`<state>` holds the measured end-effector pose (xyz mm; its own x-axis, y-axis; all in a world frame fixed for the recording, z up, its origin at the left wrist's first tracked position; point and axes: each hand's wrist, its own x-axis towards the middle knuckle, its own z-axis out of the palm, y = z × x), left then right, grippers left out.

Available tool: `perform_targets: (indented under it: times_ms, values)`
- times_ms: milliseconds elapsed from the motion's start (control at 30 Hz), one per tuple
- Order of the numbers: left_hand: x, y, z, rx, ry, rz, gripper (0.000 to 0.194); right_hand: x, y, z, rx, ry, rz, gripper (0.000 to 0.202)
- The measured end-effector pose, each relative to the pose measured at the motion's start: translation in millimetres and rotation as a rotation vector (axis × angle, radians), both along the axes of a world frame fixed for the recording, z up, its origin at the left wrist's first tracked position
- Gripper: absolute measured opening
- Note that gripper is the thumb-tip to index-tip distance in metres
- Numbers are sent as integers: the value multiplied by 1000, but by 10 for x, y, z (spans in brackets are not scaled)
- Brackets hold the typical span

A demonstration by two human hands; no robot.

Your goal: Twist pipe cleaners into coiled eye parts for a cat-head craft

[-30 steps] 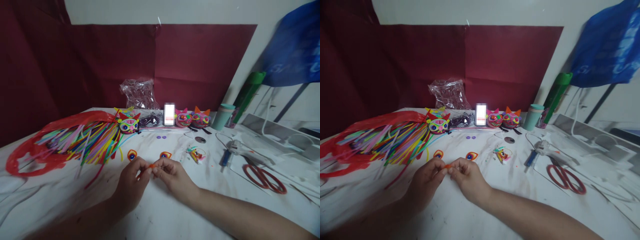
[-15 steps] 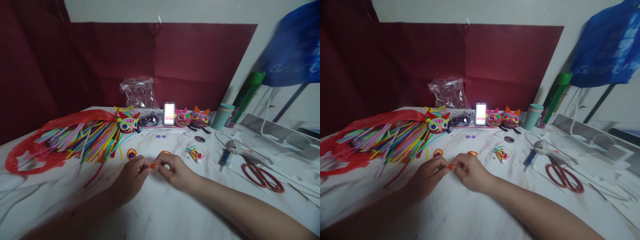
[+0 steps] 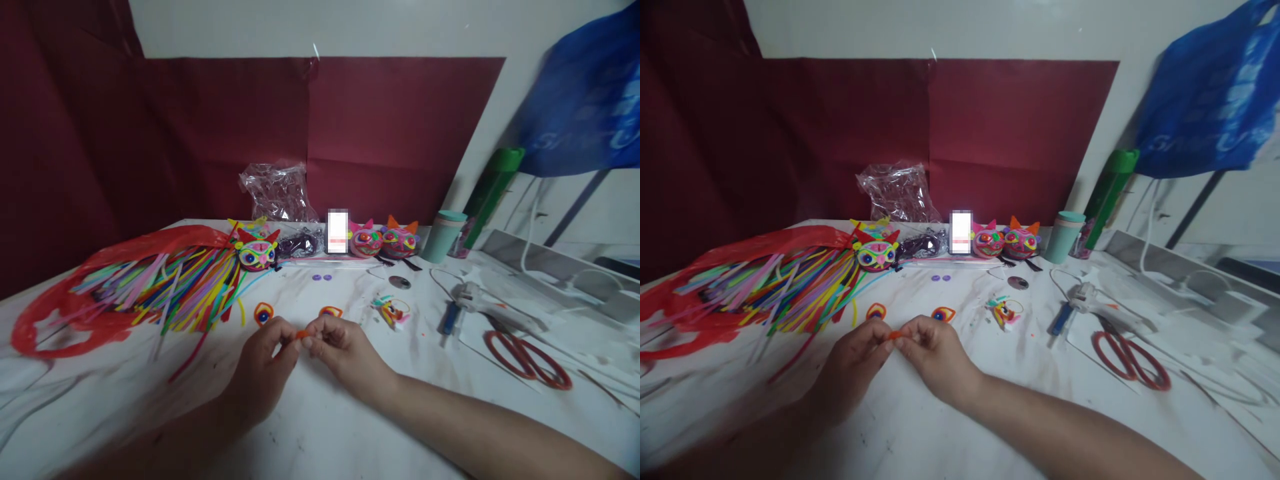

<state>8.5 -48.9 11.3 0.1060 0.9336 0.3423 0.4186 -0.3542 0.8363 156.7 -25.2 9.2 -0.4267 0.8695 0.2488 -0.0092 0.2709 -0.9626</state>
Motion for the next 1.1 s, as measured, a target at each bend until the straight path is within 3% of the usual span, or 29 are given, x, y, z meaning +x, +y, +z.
perform_targets:
  times_ms: [100, 233, 367, 467, 600, 733, 800, 900, 933, 1100]
  values:
    - [31, -3, -9, -9, 19, 16, 15, 6, -14, -3, 78, -61, -43, 17]
    - [8, 54, -38, -66, 110, -28, 15, 83, 53, 50, 281, -300, -55, 11]
    - [-15, 84, -101, -12, 248, -50, 17, 161, 111, 99, 523, -520, 62, 13]
    - [3, 65, -136, 23, 317, -69, 19, 186, 110, 118, 616, -604, 139, 16]
    - [48, 34, -146, -5, 307, -59, 18, 207, 76, 139, 597, -646, 148, 15]
    - [101, -10, -100, -91, 211, -52, 20, 301, 164, 210, 423, -641, 293, 12]
    - [120, -48, -66, -98, 172, -58, 22, 349, 339, 257, 397, -650, 237, 15]
    - [121, -109, -54, -16, 171, -128, 22, 333, 784, 288, 489, -878, -132, 23]
    - [113, -125, -66, 25, 188, -161, 20, 293, 961, 278, 502, -936, -183, 22]
    - [45, -135, -181, 257, 320, -250, 17, -81, 1746, 80, 515, -1187, -228, 17]
